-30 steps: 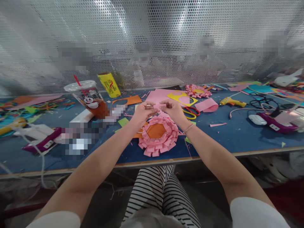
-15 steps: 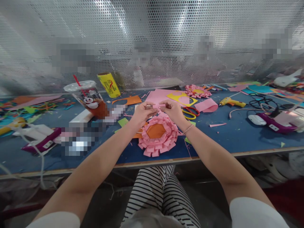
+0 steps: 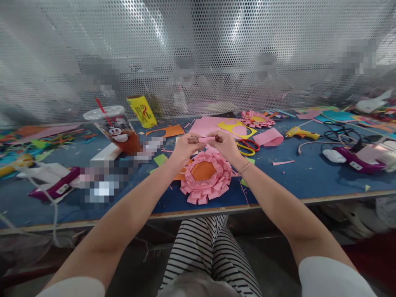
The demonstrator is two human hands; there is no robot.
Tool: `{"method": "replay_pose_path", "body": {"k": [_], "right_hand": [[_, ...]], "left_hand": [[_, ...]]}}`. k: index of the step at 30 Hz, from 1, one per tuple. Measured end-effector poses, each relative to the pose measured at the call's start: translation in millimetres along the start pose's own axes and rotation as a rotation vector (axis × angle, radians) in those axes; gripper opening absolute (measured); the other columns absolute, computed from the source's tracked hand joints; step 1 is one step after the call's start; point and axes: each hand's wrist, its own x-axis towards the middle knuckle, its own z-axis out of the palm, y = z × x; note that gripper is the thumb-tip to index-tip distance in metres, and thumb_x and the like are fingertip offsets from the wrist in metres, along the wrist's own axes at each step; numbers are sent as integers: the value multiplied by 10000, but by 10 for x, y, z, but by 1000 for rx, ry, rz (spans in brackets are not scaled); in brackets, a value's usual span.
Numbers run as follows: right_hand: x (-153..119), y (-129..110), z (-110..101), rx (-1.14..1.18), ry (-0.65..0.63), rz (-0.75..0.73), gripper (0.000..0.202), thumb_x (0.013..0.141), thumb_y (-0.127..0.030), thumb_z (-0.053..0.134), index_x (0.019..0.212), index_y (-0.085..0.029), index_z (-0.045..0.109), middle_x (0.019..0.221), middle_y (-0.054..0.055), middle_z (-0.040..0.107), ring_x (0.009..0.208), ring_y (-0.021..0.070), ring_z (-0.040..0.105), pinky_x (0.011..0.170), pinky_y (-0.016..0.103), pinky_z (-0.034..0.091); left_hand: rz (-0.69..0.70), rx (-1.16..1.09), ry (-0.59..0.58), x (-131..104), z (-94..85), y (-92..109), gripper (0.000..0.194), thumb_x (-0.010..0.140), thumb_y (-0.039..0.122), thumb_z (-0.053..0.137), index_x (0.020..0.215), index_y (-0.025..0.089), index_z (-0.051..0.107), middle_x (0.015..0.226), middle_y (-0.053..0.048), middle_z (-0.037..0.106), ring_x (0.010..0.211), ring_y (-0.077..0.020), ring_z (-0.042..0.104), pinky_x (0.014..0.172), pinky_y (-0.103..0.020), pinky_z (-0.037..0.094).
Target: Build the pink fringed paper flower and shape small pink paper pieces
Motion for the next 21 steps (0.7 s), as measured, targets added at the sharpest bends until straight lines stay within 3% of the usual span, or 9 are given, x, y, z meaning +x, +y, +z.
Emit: {"method": "replay_pose_path", "body": {"k": [5,21], "right_hand": [[-43,-115,11,1,-12,-28,197,703,-295,601,859,-183,646,764,17,615,643,123,519,603,266,424],[-57,-183,-2,17,34,-12,147,670,-310,656,695,-166,656,715,50,653,677,165,581,629,300,444]], "left_hand": [[30,53,-4,-17,18,24,324,489,152,742,771,128,586,569,20,585,546,-95,575,588,-233,457],[217,255,-72,-62,45,46,137,601,212,685,705,148,622,634,-3,615,586,-82,560,566,-184,429]]}}
